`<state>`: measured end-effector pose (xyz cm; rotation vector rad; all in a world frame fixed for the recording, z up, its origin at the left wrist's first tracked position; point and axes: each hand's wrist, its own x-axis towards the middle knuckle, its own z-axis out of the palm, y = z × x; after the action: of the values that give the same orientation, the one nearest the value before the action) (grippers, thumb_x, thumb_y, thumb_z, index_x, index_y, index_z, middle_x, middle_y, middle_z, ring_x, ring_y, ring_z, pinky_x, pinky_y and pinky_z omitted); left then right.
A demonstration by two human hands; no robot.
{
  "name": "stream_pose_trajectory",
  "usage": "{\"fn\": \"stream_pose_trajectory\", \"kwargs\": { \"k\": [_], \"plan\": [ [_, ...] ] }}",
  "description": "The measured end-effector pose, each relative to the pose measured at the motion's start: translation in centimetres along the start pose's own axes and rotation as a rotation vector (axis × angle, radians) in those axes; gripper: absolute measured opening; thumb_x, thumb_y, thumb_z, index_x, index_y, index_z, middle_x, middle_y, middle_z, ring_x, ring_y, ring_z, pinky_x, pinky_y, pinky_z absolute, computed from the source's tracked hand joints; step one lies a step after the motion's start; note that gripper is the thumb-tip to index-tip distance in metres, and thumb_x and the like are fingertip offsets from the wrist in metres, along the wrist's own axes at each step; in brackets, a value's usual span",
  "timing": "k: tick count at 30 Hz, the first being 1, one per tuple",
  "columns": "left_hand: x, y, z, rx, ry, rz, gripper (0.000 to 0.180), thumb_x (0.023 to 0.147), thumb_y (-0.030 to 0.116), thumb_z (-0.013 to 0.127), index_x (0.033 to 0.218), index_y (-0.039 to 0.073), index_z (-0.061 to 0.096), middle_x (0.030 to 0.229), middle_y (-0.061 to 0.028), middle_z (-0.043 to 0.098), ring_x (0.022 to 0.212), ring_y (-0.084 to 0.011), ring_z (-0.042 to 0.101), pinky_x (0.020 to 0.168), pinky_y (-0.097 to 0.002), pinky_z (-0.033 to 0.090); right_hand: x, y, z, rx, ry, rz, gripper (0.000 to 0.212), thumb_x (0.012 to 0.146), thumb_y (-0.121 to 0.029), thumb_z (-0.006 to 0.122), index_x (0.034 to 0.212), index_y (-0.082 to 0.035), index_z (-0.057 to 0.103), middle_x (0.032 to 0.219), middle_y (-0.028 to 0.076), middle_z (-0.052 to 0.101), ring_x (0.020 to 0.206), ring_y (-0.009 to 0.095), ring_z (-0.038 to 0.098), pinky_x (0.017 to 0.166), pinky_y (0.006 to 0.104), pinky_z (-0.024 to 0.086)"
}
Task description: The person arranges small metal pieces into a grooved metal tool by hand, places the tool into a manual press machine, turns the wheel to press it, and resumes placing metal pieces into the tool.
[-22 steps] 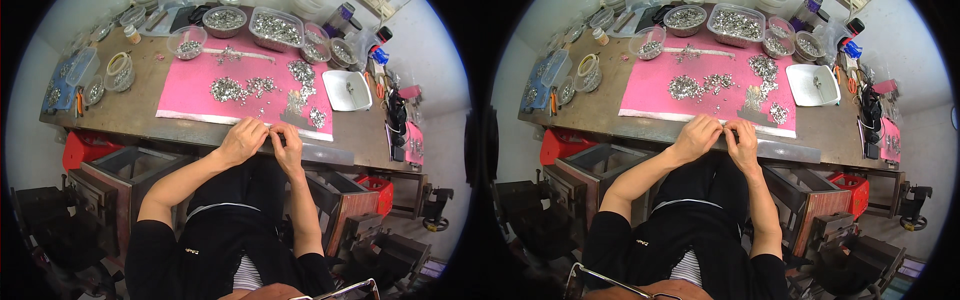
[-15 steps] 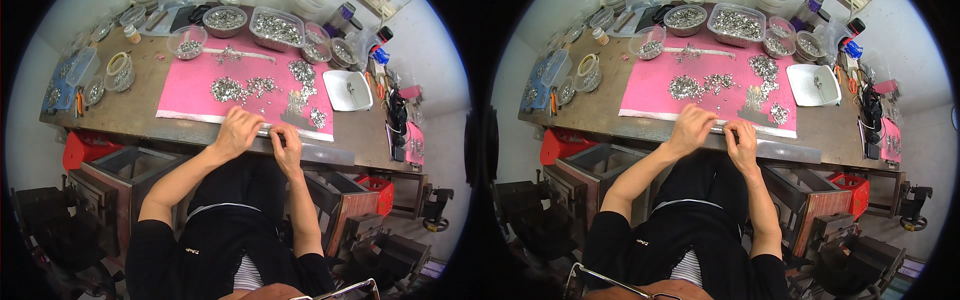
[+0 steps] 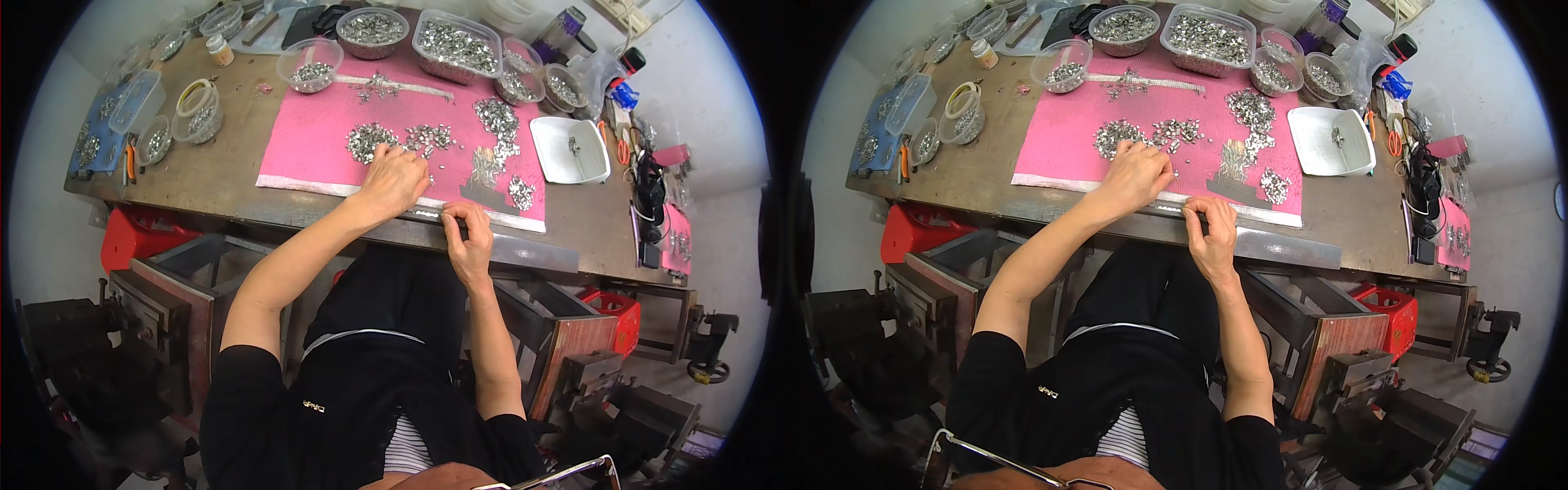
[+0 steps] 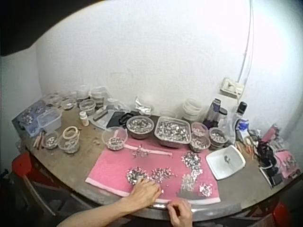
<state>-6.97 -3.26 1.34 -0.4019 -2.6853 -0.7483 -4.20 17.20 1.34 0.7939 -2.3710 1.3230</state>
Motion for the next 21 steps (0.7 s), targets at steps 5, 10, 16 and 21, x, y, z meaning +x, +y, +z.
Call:
{"fn": "stream_pose_trajectory", "kwargs": {
  "k": [5, 10, 16, 21],
  "plan": [
    [-0.3, 0.0, 0.1, -0.012, 0.11, 0.109, 0.011, 0.088, 0.018, 0.074, 0.084, 0.008, 0.069, 0.084, -0.0073, 0.066, 0.088, -0.027, 0.06, 0.094, -0.0464, 0.038, -0.1, 0.1, 0.2, -0.072, 0.004, -0.048, 0.012, 0.087, -0.002, 0.072, 0.095, -0.006, 0.064, 0.096, 0.005, 0.07, 0.089, 0.024, 0.063, 0.09, 0.0374, 0.041],
    [-0.5, 0.2, 0.0, -0.037, 0.116, 0.123, 0.008, 0.089, 0.014, 0.072, 0.09, 0.008, 0.067, 0.083, -0.0072, 0.065, 0.088, -0.0269, 0.06, 0.093, -0.044, 0.039, -0.2, 0.3, 0.1, -0.195, 0.03, -0.186, 0.015, 0.086, -0.001, 0.073, 0.096, -0.007, 0.064, 0.098, 0.006, 0.07, 0.09, 0.024, 0.064, 0.091, 0.0383, 0.041],
    [-2.0, 2.3, -0.8, -0.364, 0.108, 0.057, 0.005, 0.092, 0.009, 0.064, 0.095, 0.006, 0.062, 0.087, -0.0092, 0.065, 0.087, -0.0298, 0.06, 0.083, -0.0428, 0.042, -0.7, -0.1, -1.2, -0.286, -0.045, -0.277, 0.022, 0.086, -0.001, 0.071, 0.108, -0.006, 0.067, 0.109, 0.01, 0.07, 0.101, 0.027, 0.066, 0.098, 0.0395, 0.043],
    [-2.8, 4.5, -0.4, -0.43, 0.111, 0.081, 0.007, 0.092, 0.008, 0.064, 0.095, 0.005, 0.059, 0.089, -0.0083, 0.062, 0.085, -0.0298, 0.058, 0.079, -0.0417, 0.042, -1.2, 1.3, -1.0, 0.477, 0.175, 0.315, 0.023, 0.1, -0.006, 0.064, 0.122, 0.0, 0.065, 0.117, 0.011, 0.07, 0.106, 0.017, 0.065, 0.093, 0.0313, 0.05]
  ]
}}
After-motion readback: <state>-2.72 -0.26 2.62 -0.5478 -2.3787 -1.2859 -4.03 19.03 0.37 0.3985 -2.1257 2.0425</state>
